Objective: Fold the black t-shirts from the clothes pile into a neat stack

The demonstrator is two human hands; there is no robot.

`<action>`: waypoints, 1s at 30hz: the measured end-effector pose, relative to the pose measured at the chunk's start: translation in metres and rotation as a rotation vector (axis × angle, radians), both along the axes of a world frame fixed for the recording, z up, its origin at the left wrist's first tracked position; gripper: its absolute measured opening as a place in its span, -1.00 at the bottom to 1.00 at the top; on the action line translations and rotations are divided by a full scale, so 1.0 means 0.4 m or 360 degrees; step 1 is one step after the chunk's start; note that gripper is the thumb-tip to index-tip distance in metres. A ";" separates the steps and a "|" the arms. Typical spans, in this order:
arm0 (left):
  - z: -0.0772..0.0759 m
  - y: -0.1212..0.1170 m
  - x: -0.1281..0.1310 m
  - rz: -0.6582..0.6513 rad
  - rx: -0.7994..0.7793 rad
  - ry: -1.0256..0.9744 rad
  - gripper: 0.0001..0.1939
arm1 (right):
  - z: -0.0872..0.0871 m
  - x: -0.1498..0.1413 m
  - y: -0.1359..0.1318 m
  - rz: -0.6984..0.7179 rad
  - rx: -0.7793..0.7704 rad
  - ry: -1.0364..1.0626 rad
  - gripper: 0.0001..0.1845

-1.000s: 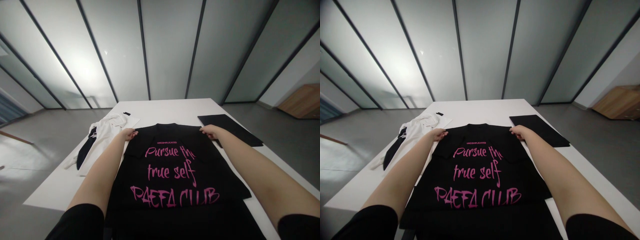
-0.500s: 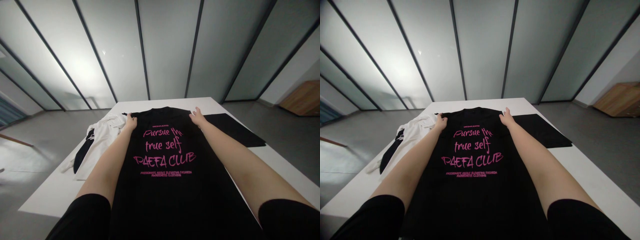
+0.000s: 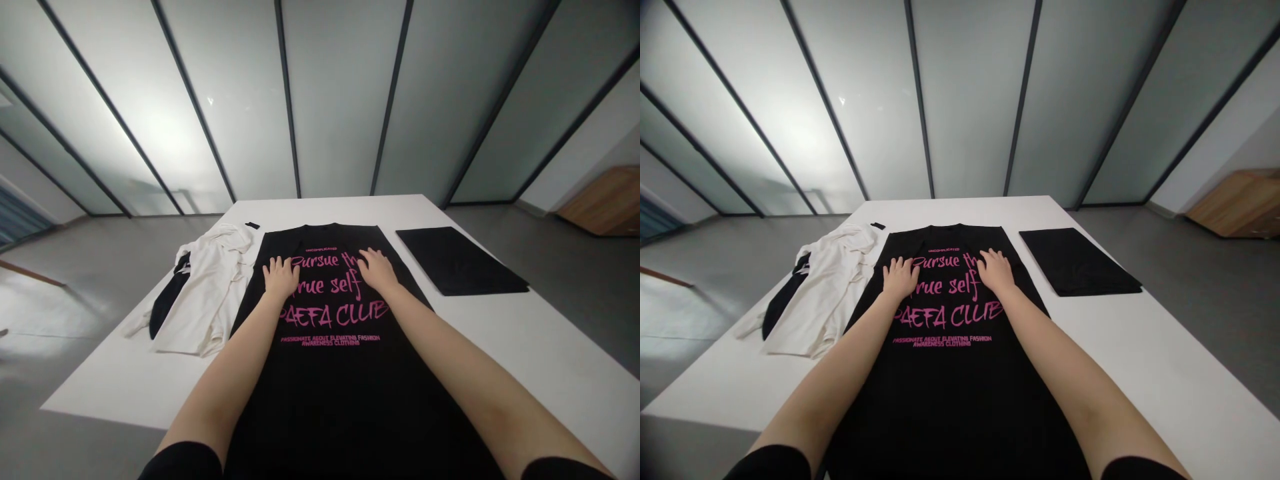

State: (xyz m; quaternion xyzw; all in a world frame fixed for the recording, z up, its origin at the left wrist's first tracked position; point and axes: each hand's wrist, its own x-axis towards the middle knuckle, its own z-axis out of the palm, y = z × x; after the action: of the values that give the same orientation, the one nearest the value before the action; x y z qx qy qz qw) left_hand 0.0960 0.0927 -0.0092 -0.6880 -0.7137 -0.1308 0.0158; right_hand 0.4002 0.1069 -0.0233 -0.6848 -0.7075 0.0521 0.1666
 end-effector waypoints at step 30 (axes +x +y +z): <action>0.081 -0.161 0.013 0.0009 -0.0393 0.0389 -0.37 | 0.023 0.339 -0.276 -0.0239 -0.0340 0.0147 -0.44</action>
State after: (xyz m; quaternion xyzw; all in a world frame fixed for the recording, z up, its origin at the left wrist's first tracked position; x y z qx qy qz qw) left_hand 0.1012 0.0282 0.0234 -0.6935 -0.7190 0.0427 0.0181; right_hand 0.5358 -0.0034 -0.0141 -0.7465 -0.6363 0.1462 0.1285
